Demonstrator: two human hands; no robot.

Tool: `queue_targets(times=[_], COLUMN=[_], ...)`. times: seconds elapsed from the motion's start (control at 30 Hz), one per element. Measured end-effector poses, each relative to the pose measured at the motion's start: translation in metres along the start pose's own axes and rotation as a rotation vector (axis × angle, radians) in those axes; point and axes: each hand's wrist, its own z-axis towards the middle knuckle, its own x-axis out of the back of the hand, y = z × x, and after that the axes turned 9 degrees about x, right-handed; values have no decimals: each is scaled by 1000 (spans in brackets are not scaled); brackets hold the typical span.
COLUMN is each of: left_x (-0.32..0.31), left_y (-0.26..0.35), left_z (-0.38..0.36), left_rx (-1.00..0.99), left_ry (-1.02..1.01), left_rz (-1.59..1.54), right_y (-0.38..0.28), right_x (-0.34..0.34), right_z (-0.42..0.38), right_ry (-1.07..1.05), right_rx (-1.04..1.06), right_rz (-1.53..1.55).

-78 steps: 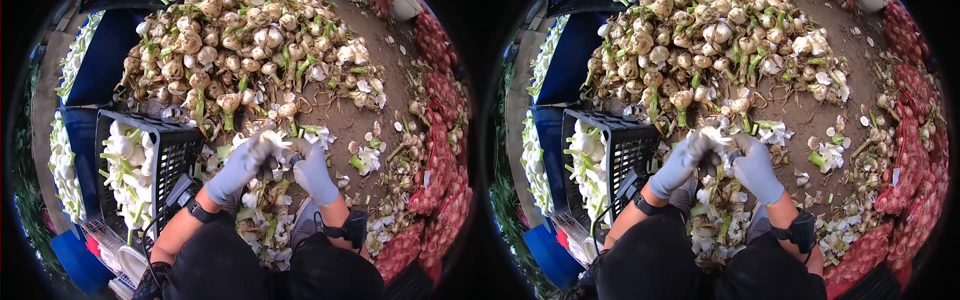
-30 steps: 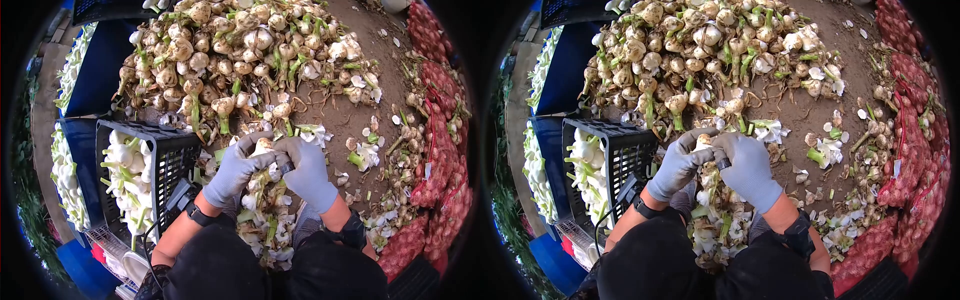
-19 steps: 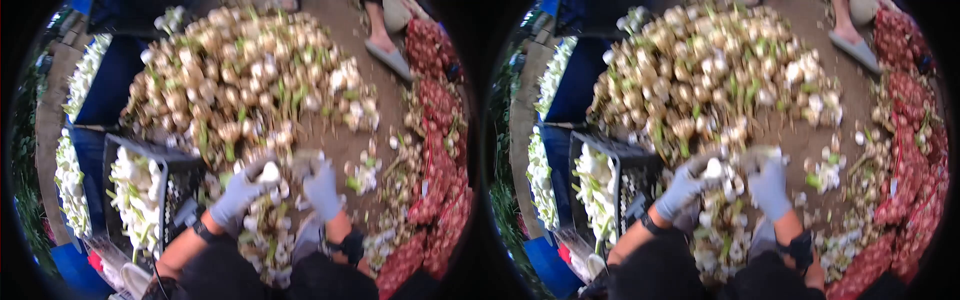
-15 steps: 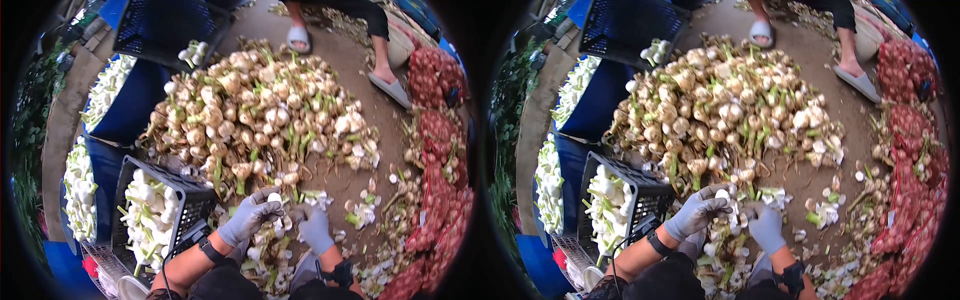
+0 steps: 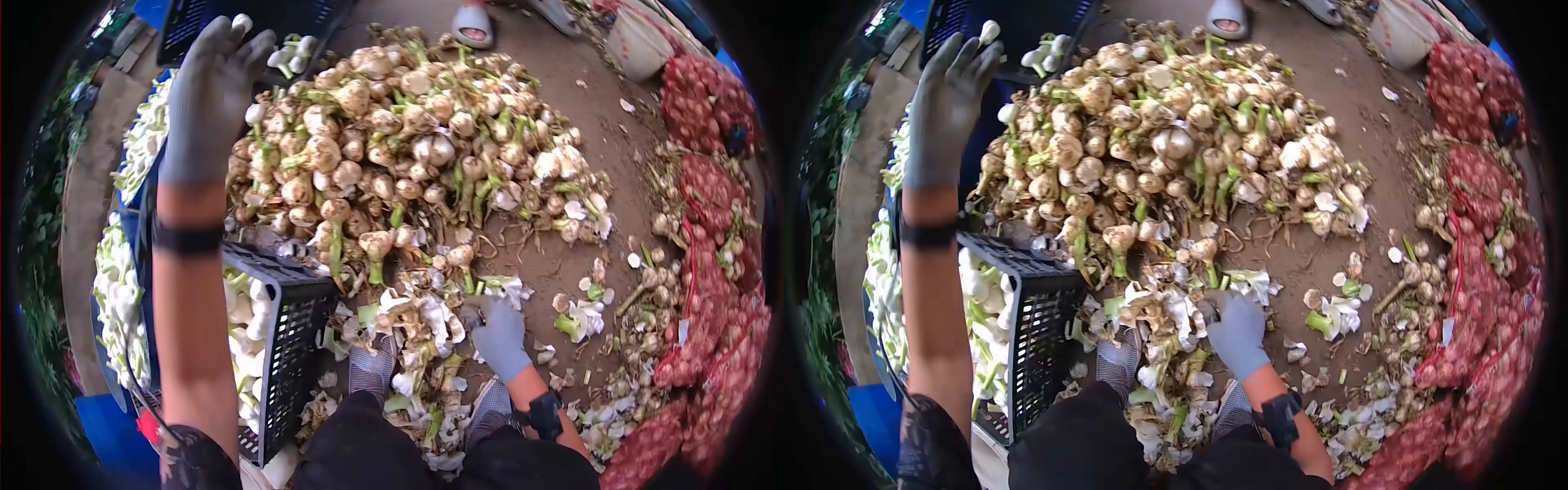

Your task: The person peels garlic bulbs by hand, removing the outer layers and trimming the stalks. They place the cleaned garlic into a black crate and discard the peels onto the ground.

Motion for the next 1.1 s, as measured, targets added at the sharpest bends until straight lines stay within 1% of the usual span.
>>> queue_targets(times=[0.03,0.1,0.13,0.17,0.2,0.23,0.27,0.3,0.33,0.37,0.4,0.43,0.47,0.5,0.53,0.57,0.63,0.67,0.7,0.77,0.8,0.83,0.9,0.93,0.97,1.03,1.1], left_x=[-16,-78,-60,-74,-74,-64,-60,-53,-59,-64,-61,-62,-65,-65,-65,-68,-78,-79,-79,-78,-78,-77,-76,-75,-74,-75,-74], left_y=[-13,-49,-89,-109,-135,-168,-198,-219,-220,-220,-226,-221,-212,-206,-203,-199,-190,-189,-189,-187,-182,-183,-190,-188,-184,-180,-181], left_z=[-26,-111,-138,-160,-178,-198,-217,-233,-241,-249,-257,-257,-257,-258,-258,-258,-257,-259,-263,-265,-265,-267,-275,-277,-274,-271,-272], left_rx=[-27,117,313,492,676,785,696,561,378,187,279,281,550,804,893,898,890,942,950,306,486,491,888,914,978,920,931], left_ry=[-20,105,-5,-9,-77,-107,-99,-174,-230,-278,-338,-337,-271,-196,-175,-173,-247,-295,-291,-458,-435,-432,-243,-236,-231,-240,-240], left_rz=[128,477,641,474,494,435,523,723,833,937,850,845,510,165,24,27,-28,-31,-30,794,686,694,123,-57,-66,-24,-34], right_y=[2,-2,3,11,16,17,18,19,22,20,13,-2,-8,-12,-13,-13,-12,-11,-8,-17,-21,-28,-36,-42,-41,-39,-40], right_x=[-2,-12,-23,-37,-44,-34,-17,-6,0,3,7,20,33,45,49,47,43,38,30,23,31,36,45,57,55,48,51], right_z=[8,28,38,47,54,59,61,57,52,47,38,32,30,26,24,23,21,17,14,18,11,11,8,9,5,1,-1], right_ry=[-4,39,33,9,-12,-9,-17,-31,88,21,82,146,142,76,4,2,-171,-170,-123,-31,-137,-142,-180,-268,-266,-221,-246], right_rx=[-18,-79,-87,-86,-82,-84,-53,-30,104,124,188,252,249,25,-221,-225,-225,-232,-281,-358,-334,-333,-387,-440,-452,-375,-359], right_rz=[-2,-285,-288,-418,-548,-553,-420,-287,-137,-170,176,526,527,991,1447,1452,1180,1185,1310,1560,1210,1219,1072,1053,1054,1240,1261])
